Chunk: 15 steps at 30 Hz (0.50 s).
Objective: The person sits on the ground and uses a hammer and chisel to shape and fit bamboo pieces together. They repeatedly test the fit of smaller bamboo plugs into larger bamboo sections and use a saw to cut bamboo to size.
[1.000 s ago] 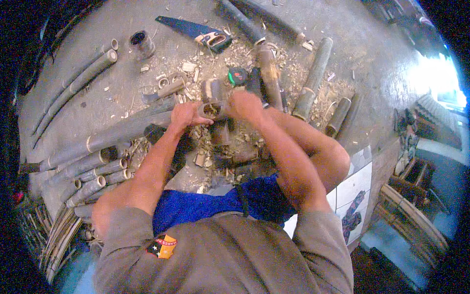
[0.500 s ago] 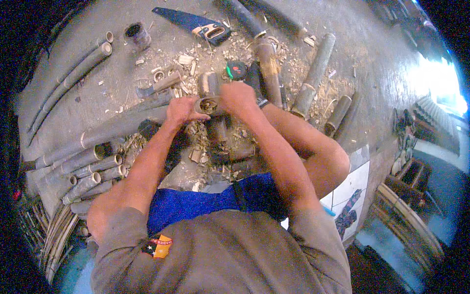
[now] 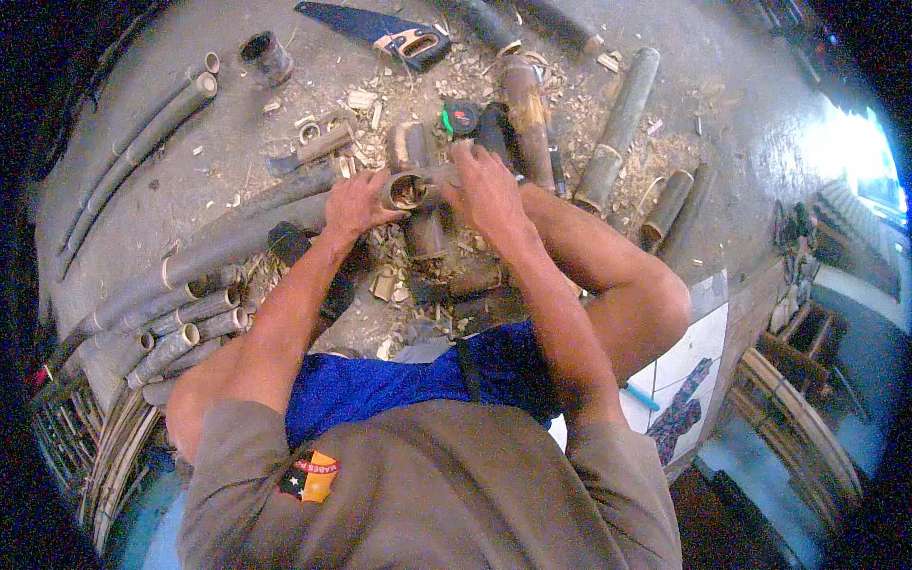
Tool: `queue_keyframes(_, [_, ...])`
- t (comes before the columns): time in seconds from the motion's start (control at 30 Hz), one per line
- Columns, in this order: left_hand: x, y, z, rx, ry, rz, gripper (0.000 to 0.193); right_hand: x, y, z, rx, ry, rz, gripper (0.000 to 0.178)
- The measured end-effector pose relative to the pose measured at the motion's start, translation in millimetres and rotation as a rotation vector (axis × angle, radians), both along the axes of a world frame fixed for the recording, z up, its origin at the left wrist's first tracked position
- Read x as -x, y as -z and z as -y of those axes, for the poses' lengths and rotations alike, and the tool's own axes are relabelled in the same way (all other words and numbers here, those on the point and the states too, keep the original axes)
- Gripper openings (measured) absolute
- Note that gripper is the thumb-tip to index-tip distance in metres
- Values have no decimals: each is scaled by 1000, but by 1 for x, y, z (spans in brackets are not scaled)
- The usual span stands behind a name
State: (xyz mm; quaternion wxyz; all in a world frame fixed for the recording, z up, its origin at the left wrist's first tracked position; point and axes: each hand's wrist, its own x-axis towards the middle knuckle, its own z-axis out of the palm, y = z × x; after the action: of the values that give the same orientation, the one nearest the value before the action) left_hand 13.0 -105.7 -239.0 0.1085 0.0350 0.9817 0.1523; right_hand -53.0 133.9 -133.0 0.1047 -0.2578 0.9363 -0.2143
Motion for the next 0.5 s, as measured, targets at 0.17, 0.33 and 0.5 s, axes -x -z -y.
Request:
queue_keyframes(0.17, [10,-12,-6,-354,-47,-260,72,28,-20,36,114,-220,-143,43])
queue_keyframes(0.33, [63,-36,-14,-1128,-232,109,51,60,-22,83,170,-351,-99,39])
queue_keyframes(0.5, [86,-70,-5,-1196,-295,342,48,87,1,104,625,-20,298,38])
